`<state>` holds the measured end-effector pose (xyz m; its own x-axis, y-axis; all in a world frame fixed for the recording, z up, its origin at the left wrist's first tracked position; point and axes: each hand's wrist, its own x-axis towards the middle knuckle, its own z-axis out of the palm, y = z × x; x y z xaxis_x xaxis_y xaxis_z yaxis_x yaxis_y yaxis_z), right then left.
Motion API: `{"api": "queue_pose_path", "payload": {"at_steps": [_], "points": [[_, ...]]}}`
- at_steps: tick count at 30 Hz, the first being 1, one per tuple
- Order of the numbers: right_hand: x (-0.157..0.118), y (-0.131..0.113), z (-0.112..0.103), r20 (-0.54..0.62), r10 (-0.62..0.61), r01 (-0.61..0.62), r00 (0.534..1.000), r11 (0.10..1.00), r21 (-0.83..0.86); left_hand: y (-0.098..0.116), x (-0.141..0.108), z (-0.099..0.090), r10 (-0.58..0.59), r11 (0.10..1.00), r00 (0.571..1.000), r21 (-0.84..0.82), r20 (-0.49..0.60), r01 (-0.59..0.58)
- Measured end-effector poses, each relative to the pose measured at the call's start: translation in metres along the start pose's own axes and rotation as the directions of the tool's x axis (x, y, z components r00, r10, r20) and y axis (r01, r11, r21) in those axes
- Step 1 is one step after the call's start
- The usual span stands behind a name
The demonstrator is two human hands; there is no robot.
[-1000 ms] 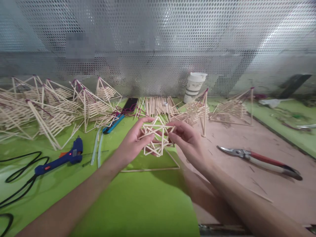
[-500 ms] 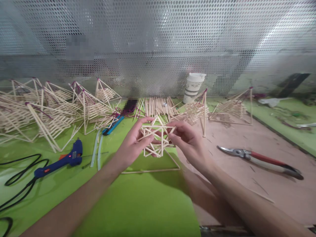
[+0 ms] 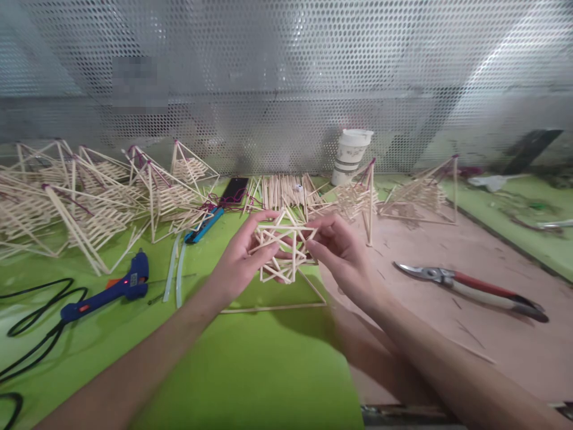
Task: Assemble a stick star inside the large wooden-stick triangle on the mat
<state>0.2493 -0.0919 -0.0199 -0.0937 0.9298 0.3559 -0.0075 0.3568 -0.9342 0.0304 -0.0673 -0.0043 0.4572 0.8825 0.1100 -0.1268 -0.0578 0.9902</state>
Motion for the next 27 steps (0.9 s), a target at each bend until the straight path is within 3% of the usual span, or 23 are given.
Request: {"api": "queue_pose_path", "payload": {"at_steps": [11, 27], "points": [[0.0012, -0.0083, 0.0020, -0.011, 0.048, -0.048, 0.999, 0.999, 0.022, 0.0032, -0.0009, 0.0025, -0.027, 1.000, 0.999, -0.001, -0.024, 0.027], [0.0007, -0.0087, 0.0018, 0.010, 0.027, -0.027, 1.000, 0.999, 0.044, 0.0061, -0.0020, 0.0024, -0.036, 0.999, 0.999, 0.009, -0.013, 0.036]]}}
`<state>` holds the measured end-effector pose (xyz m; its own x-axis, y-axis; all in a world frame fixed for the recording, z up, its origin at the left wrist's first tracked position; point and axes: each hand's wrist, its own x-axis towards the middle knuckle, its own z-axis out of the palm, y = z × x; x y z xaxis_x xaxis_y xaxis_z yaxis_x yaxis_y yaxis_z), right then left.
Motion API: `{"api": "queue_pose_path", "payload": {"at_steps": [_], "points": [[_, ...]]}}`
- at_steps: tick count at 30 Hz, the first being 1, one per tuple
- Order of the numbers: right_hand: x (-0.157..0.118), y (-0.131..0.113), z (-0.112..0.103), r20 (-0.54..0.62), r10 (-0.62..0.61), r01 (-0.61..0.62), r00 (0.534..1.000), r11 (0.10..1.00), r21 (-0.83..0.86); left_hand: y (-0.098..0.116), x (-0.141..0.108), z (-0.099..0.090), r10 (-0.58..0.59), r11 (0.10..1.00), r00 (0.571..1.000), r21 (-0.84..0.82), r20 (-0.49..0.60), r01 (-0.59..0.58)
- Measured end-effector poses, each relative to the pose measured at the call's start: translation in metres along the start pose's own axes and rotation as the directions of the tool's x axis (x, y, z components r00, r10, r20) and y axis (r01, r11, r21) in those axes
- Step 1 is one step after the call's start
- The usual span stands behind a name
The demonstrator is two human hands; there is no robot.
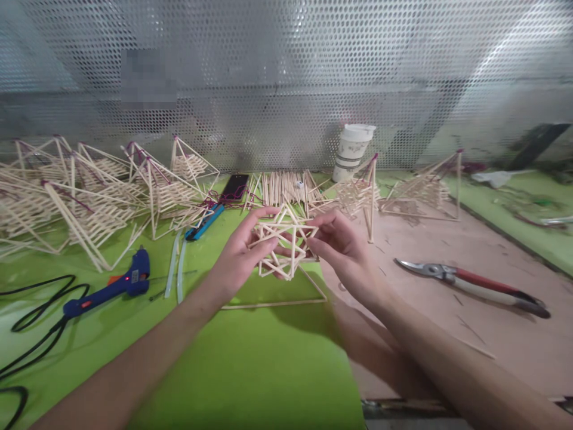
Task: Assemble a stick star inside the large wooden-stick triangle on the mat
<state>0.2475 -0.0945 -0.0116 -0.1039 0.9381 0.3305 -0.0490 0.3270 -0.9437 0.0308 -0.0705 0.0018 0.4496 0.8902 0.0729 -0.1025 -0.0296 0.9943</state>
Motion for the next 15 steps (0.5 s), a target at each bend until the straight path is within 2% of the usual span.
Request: {"api": "queue_pose_path", "payload": {"at_steps": [7, 15], "points": [[0.0000, 0.0020, -0.0004, 0.006, -0.004, 0.004, 1.000, 1.000, 0.007, -0.0020, -0.0006, -0.0014, 0.005, 1.000, 1.000, 0.024, -0.008, -0.005], [0.0003, 0.0007, 0.0000, 0.019, -0.014, 0.014, 1.000, 1.000, 0.014, -0.0096, 0.0011, -0.0053, 0.011, 1.000, 1.000, -0.029, -0.010, -0.012]]}}
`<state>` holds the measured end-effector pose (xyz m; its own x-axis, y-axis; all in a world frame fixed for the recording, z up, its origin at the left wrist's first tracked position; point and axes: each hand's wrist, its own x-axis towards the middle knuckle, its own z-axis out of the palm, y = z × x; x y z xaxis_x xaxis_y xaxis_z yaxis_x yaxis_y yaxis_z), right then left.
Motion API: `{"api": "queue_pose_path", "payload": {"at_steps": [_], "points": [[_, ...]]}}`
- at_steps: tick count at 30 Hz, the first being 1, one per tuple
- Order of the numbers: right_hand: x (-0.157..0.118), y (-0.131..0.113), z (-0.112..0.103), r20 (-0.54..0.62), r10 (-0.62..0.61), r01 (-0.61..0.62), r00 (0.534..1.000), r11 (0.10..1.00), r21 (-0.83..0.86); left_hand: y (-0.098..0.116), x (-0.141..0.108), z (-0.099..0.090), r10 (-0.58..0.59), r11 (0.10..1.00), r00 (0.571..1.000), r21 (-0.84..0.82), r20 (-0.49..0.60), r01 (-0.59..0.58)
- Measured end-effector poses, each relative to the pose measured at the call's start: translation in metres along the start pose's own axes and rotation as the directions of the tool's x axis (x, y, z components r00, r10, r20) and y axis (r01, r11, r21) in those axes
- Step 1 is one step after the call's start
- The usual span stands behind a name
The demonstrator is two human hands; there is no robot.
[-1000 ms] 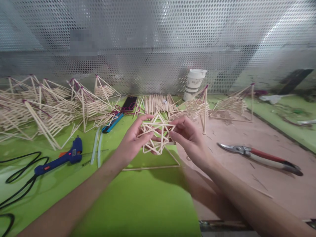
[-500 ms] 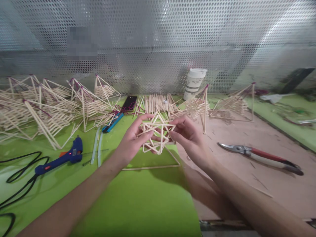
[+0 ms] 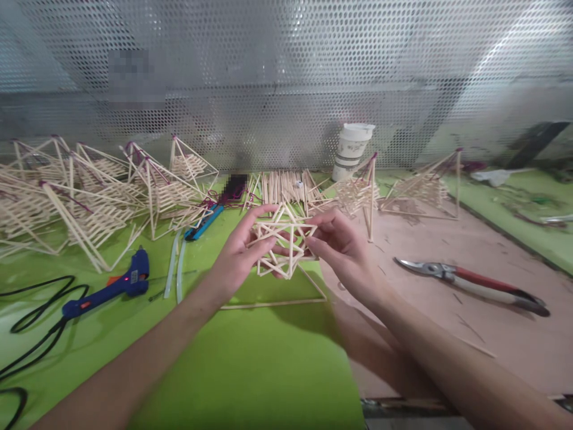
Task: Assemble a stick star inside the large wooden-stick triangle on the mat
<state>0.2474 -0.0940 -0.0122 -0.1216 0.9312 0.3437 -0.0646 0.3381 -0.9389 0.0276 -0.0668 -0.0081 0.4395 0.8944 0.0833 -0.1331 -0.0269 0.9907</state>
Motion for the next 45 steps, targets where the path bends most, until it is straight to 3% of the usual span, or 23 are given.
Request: {"api": "queue_pose_path", "payload": {"at_steps": [23, 27, 32, 38, 45], "points": [[-0.001, 0.010, 0.001, -0.026, -0.029, 0.027, 0.999, 0.997, -0.069, 0.002, -0.001, 0.004, -0.032, 0.997, 0.995, 0.062, -0.097, 0.038], [-0.001, 0.015, 0.002, -0.081, 0.003, -0.017, 0.997, 0.985, -0.172, 0.000, 0.000, 0.007, -0.039, 0.993, 0.991, 0.106, -0.129, 0.052], [-0.001, 0.011, 0.004, -0.104, -0.075, 0.038, 0.992, 0.946, -0.323, 0.000, 0.000, 0.009, -0.024, 0.992, 0.990, 0.117, -0.142, 0.041], [-0.005, 0.005, 0.009, 0.013, -0.068, 0.068, 0.998, 0.916, -0.396, 0.004, -0.001, 0.013, -0.017, 0.985, 0.996, 0.170, -0.083, 0.031], [-0.005, 0.004, 0.010, -0.025, -0.006, -0.002, 1.000, 0.942, -0.335, 0.008, -0.003, 0.015, -0.041, 0.981, 0.999, 0.190, -0.036, 0.047]]}}
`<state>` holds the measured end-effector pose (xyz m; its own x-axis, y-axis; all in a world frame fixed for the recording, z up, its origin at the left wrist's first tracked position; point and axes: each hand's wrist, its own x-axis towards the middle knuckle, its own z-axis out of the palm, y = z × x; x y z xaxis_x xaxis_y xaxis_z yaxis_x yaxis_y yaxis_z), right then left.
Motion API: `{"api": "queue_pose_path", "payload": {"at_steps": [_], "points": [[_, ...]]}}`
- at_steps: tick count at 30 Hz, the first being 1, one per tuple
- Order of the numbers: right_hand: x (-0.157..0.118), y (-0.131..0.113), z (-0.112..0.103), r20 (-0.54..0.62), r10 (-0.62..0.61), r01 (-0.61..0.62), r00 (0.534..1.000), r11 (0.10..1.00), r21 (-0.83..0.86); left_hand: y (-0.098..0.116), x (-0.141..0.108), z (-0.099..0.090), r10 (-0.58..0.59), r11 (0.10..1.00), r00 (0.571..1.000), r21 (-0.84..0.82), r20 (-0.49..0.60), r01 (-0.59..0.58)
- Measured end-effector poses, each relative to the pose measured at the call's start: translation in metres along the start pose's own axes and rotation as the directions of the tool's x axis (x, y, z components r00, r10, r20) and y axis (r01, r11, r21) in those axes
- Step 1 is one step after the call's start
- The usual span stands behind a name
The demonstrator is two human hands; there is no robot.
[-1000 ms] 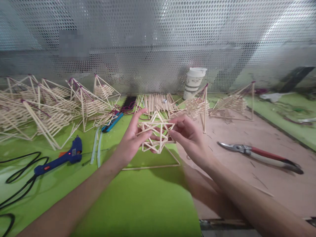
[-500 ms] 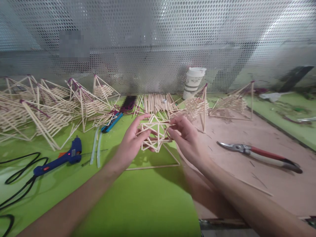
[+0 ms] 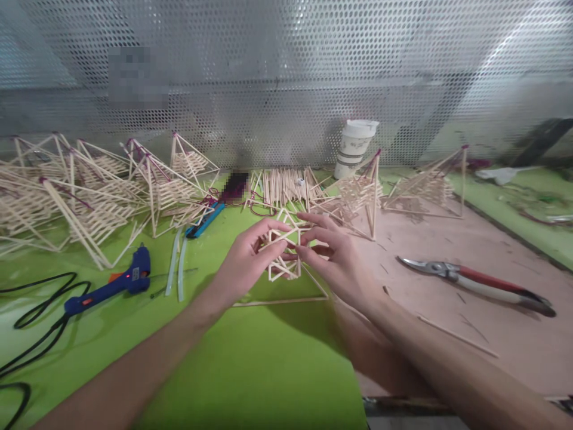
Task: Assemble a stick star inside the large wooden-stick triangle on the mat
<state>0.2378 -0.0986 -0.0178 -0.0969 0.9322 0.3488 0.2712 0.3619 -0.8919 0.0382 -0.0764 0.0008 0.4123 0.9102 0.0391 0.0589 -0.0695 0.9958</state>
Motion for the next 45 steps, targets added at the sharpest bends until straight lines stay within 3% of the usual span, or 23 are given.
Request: {"api": "queue_pose_path", "payload": {"at_steps": [10, 13, 18, 20, 23, 26, 29, 32, 34, 36, 40, 42, 44, 45], "points": [[0.005, 0.003, -0.004, -0.008, 0.128, -0.125, 0.992, 0.980, 0.154, -0.010, 0.005, -0.006, -0.042, 0.997, 0.999, -0.060, 0.001, 0.042], [0.007, 0.005, -0.008, -0.057, 0.145, -0.128, 0.988, 0.963, 0.237, -0.003, 0.006, -0.013, -0.061, 0.997, 0.996, -0.047, -0.057, 0.059], [0.014, 0.012, -0.015, -0.167, 0.230, -0.157, 0.959, 0.918, 0.365, 0.017, 0.008, -0.038, 0.005, 0.987, 0.974, -0.157, -0.225, -0.042], [0.016, 0.012, -0.017, -0.143, 0.286, -0.193, 0.948, 0.869, 0.455, 0.022, 0.008, -0.045, -0.057, 0.976, 0.971, -0.219, -0.233, 0.005], [0.018, 0.009, -0.017, -0.029, 0.405, -0.330, 0.914, 0.783, 0.527, 0.020, 0.008, -0.045, -0.188, 0.955, 0.975, -0.255, -0.117, 0.153], [0.017, 0.005, -0.015, 0.087, 0.525, -0.494, 0.847, 0.716, 0.493, 0.013, 0.007, -0.039, -0.319, 0.923, 0.947, -0.215, 0.045, 0.321], [0.014, -0.002, -0.013, 0.115, 0.555, -0.542, 0.824, 0.711, 0.448, 0.006, 0.007, -0.033, -0.404, 0.906, 0.908, -0.084, 0.111, 0.414], [0.013, -0.013, -0.013, 0.058, 0.561, -0.550, 0.826, 0.778, 0.305, 0.005, 0.006, -0.032, -0.385, 0.903, 0.921, 0.230, 0.063, 0.362], [0.013, -0.021, -0.012, 0.049, 0.561, -0.560, 0.826, 0.809, 0.177, 0.005, 0.005, -0.034, -0.343, 0.838, 0.939, 0.461, 0.033, 0.291], [0.014, -0.023, -0.011, 0.055, 0.562, -0.564, 0.825, 0.817, 0.116, 0.006, 0.005, -0.039, -0.313, 0.781, 0.949, 0.581, 0.044, 0.231], [0.019, -0.009, -0.017, 0.010, 0.510, -0.498, 0.860, 0.837, 0.225, 0.012, 0.008, -0.054, -0.285, 0.829, 0.954, 0.524, 0.095, 0.195], [0.026, 0.005, -0.029, -0.086, 0.487, -0.459, 0.869, 0.859, 0.229, 0.018, 0.009, -0.062, -0.264, 0.887, 0.963, 0.405, 0.049, 0.223], [0.033, 0.019, -0.046, -0.193, 0.444, -0.442, 0.875, 0.895, 0.052, 0.024, 0.009, -0.067, -0.231, 0.936, 0.971, 0.259, -0.065, 0.240], [0.036, 0.025, -0.054, -0.211, 0.410, -0.442, 0.887, 0.886, -0.139, 0.026, 0.009, -0.069, -0.214, 0.955, 0.968, 0.179, -0.133, 0.236]]}}
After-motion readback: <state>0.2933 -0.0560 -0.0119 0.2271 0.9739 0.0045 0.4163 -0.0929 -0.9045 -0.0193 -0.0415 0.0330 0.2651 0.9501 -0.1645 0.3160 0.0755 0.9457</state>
